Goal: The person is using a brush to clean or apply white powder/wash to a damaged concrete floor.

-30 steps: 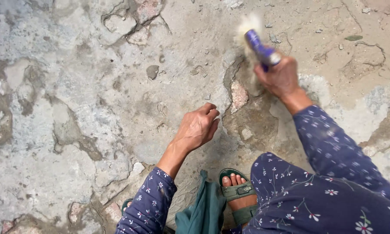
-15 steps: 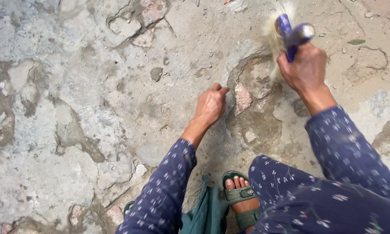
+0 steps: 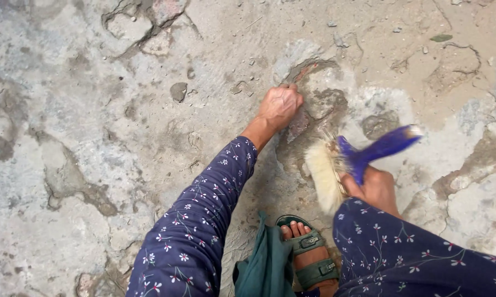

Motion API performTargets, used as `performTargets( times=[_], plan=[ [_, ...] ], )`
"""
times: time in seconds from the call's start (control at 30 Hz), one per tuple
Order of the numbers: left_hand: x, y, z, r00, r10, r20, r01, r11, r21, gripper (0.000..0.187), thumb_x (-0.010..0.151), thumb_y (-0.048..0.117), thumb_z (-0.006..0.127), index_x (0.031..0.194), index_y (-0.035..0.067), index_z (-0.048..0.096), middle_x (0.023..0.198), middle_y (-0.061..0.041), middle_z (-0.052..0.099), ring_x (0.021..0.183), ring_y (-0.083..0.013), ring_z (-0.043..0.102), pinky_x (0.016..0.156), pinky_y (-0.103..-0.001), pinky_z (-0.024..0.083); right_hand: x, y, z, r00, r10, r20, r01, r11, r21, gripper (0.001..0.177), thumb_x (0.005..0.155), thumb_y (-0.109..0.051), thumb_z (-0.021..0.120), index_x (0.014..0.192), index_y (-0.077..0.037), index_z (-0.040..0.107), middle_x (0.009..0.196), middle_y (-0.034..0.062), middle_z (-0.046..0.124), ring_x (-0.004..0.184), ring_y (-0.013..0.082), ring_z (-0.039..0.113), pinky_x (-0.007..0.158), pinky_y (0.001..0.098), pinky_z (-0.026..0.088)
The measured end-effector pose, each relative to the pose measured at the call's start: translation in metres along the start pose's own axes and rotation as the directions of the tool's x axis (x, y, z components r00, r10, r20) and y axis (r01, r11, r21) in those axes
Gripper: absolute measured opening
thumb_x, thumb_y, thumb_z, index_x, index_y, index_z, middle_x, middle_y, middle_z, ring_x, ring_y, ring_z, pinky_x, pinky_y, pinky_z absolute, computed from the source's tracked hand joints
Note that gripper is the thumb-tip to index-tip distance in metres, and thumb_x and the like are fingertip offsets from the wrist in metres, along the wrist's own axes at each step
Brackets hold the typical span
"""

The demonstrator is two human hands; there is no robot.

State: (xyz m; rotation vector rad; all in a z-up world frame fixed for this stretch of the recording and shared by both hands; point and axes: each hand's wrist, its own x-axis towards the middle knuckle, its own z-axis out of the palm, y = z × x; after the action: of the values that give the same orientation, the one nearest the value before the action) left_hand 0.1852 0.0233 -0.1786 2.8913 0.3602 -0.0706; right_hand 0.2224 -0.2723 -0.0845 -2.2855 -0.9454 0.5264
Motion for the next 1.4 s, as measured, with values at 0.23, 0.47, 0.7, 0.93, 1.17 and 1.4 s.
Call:
performTargets(
  times=[0.23, 0.47, 0.7, 0.93, 1.17, 1.4],
  plan=[
    [0.014, -0.005, 0.025, 0.996, 0.077, 0.047, -0.089, 0.928, 0.361, 0.028, 0.105, 0.008, 0.044, 0.108, -0.011, 0.064, 0.063, -0.001, 0.057, 0.046, -0.0052, 0.053, 0.035, -0.025, 0.047, 0.138, 0.019, -0.014, 0.957, -0.241, -0.162, 0.183, 0.934, -0.308, 0.040, 0.113, -0.032, 0.050, 0.104, 0.001, 0.070, 0.065, 0.0079, 0.057, 0.040, 0.0142, 0.040, 0.034, 0.0320, 0.040],
    [0.007, -0.050, -0.030, 0.929, -0.370, -0.019, 0.352, 0.896, -0.269, 0.031, 0.118, 0.015, 0.031, 0.115, 0.003, 0.059, 0.079, -0.007, 0.057, 0.054, -0.0131, 0.047, 0.042, -0.029, 0.041, 0.121, 0.005, -0.045, 0.901, -0.371, -0.223, 0.247, 0.864, -0.439, 0.035, 0.115, -0.026, 0.053, 0.100, 0.003, 0.068, 0.065, 0.0095, 0.058, 0.044, 0.0134, 0.043, 0.044, 0.0301, 0.046],
    [-0.059, -0.005, -0.085, 0.870, -0.458, -0.185, 0.200, 0.670, -0.715, 0.088, 0.087, 0.035, 0.054, 0.159, -0.004, 0.024, 0.154, -0.035, 0.043, 0.082, -0.0307, 0.070, 0.070, -0.045, 0.059, 0.079, -0.039, 0.001, 0.930, -0.322, -0.179, 0.271, 0.927, -0.259, 0.037, 0.105, -0.024, 0.061, 0.123, 0.008, 0.061, 0.078, 0.0138, 0.062, 0.052, 0.0203, 0.057, 0.048, 0.0344, 0.054],
    [-0.122, 0.054, -0.084, 0.900, -0.421, 0.110, 0.151, 0.066, -0.986, 0.074, 0.080, 0.051, 0.080, 0.123, -0.006, 0.060, 0.102, -0.025, 0.071, 0.073, -0.0338, 0.076, 0.071, -0.053, 0.071, 0.041, -0.077, 0.040, 0.741, -0.668, -0.071, 0.649, 0.739, -0.181, 0.057, 0.098, -0.027, 0.067, 0.139, 0.010, 0.051, 0.143, 0.0382, 0.056, 0.088, 0.0343, 0.074, 0.060, 0.0364, 0.064],
    [-0.118, 0.016, -0.094, 0.971, -0.082, 0.223, 0.220, 0.665, -0.714, 0.027, 0.090, 0.027, 0.067, 0.110, 0.008, 0.069, 0.081, -0.011, 0.074, 0.059, -0.0182, 0.073, 0.058, -0.035, 0.066, 0.068, -0.016, -0.046, 0.906, -0.295, -0.303, 0.373, 0.894, 0.247, 0.025, 0.102, -0.011, 0.066, 0.126, -0.005, 0.070, 0.112, 0.0174, 0.075, 0.084, 0.0160, 0.078, 0.059, 0.0272, 0.066],
    [0.043, 0.080, -0.034, 0.998, 0.064, -0.010, -0.060, 0.869, -0.491, 0.025, 0.088, 0.022, 0.063, 0.108, 0.009, 0.072, 0.078, -0.011, 0.071, 0.049, -0.0147, 0.058, 0.042, -0.031, 0.055, 0.065, -0.049, -0.130, 0.820, -0.327, -0.470, 0.291, 0.945, -0.151, 0.014, 0.112, -0.002, 0.069, 0.124, 0.004, 0.071, 0.124, 0.0232, 0.071, 0.095, 0.0238, 0.076, 0.077, 0.0315, 0.066]
  ],
)
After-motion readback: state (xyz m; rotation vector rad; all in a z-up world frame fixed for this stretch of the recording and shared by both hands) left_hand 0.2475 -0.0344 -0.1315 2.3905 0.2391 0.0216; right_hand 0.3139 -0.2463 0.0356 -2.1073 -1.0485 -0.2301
